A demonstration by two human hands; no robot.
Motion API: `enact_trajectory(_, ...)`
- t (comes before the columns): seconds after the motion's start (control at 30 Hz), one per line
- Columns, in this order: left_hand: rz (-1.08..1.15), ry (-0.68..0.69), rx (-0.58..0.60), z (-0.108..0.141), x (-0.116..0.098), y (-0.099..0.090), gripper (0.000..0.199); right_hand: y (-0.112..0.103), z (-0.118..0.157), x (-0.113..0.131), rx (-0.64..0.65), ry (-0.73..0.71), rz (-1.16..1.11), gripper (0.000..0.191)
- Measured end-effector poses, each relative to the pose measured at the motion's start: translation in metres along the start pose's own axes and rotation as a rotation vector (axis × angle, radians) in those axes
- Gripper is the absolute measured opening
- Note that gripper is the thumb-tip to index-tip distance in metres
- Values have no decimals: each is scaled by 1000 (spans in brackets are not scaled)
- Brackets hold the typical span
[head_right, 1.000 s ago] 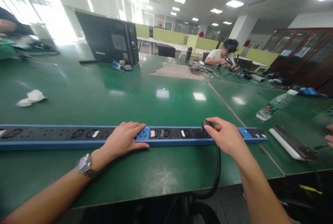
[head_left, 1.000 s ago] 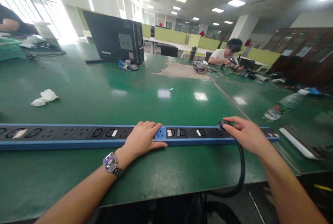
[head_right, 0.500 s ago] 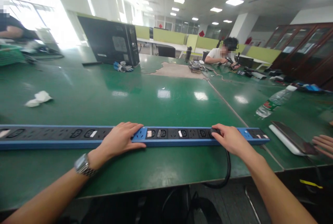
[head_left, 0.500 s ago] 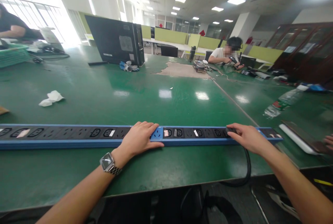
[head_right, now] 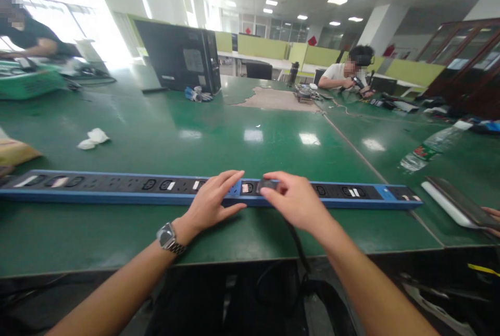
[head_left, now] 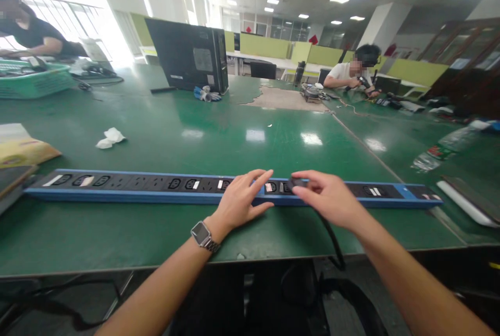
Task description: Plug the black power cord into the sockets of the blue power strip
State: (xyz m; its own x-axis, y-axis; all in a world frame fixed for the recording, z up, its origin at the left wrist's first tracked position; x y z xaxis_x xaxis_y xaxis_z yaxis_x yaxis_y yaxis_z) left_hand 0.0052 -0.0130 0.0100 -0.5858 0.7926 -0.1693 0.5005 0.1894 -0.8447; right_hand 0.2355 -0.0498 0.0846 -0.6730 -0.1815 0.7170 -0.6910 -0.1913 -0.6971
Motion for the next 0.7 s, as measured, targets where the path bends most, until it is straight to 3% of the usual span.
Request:
enact_trajectory(0.07,36,73,-74,9,-3,-3,49,40,-8,20,101,-77,-208,51)
enact_trajectory(0.13,35,56,-157,24,3,-12,40,63,-10,23,70,-138,-350,54)
enact_trajectory(0.2,18,-51,-232,43,19,-26,40,65,-7,8,-91,-178,-305,47)
enact_trajectory(0.3,-12,-272,-316,73,51,-50,39,43,3,-44,-454,-161,110,36)
enact_trajectory(0.4,15,-363,-199,93,75,-63,36,23,13,-108,-638,-45,529,46)
enact_trajectory(0.5,91,-316,-39,98,82,-64,34,15,21,-153,-682,84,695,59)
enact_trajectory(0.57,106,-317,0,94,82,-64,33,16,23,-166,-672,121,719,62)
enact_trajectory(0.7,122,-335,70,82,84,-66,36,17,21,-166,-690,131,710,61)
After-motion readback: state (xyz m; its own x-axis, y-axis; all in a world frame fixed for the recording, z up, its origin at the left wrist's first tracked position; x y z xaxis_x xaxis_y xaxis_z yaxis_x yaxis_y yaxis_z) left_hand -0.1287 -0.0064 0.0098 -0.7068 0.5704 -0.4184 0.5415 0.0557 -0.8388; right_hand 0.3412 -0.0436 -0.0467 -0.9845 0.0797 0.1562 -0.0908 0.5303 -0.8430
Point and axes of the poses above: each hand's wrist, its own z-axis away from the middle knuckle, its own y-axis out of the palm, x = y × z, the point moved 1 cm from there along -z, towards the middle knuckle, and after that the axes turned 9 degrees about x, right-handed, at the moved point
